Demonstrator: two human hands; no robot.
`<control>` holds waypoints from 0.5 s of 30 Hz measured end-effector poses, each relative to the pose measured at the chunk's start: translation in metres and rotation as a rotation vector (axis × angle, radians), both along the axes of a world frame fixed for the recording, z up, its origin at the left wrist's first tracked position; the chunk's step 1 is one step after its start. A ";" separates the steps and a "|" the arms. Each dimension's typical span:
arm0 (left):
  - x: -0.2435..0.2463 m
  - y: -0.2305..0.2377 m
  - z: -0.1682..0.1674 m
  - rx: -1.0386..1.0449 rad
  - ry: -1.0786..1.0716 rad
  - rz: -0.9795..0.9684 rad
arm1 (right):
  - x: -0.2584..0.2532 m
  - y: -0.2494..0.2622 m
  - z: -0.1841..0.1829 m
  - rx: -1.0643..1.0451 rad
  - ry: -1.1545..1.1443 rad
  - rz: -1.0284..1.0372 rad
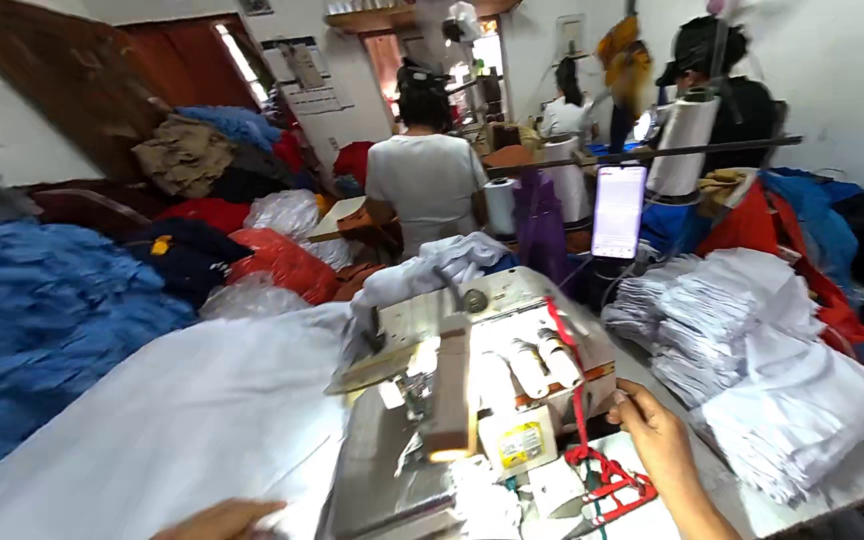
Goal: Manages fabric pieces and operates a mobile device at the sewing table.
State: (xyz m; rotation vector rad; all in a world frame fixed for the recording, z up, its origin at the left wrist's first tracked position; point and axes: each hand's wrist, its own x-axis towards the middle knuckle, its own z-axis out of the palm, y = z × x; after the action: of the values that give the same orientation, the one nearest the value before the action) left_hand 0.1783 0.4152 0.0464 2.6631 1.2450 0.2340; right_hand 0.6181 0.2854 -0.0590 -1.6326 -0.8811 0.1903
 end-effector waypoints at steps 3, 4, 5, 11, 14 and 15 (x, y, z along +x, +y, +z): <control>-0.005 0.008 -0.017 0.068 -0.137 0.051 | 0.003 -0.003 0.000 -0.024 0.014 0.026; -0.002 0.008 -0.017 0.052 -0.164 0.102 | 0.003 -0.004 0.003 -0.033 0.023 0.046; 0.001 0.007 -0.014 -0.009 -0.177 0.154 | 0.004 -0.006 0.005 -0.041 0.032 0.069; 0.004 0.011 -0.006 -0.327 -0.282 0.305 | 0.019 -0.003 -0.001 -0.019 0.100 0.184; 0.002 0.014 -0.009 -0.384 -0.356 0.313 | 0.025 -0.001 -0.007 0.009 0.117 0.205; 0.002 0.014 -0.009 -0.392 -0.372 0.306 | 0.022 0.000 -0.005 0.023 0.124 0.187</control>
State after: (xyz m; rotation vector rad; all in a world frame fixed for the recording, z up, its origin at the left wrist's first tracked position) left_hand 0.1808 0.4291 0.0376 1.9872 1.3941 0.4523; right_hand 0.6398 0.2849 -0.0637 -1.4998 -0.9367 0.4063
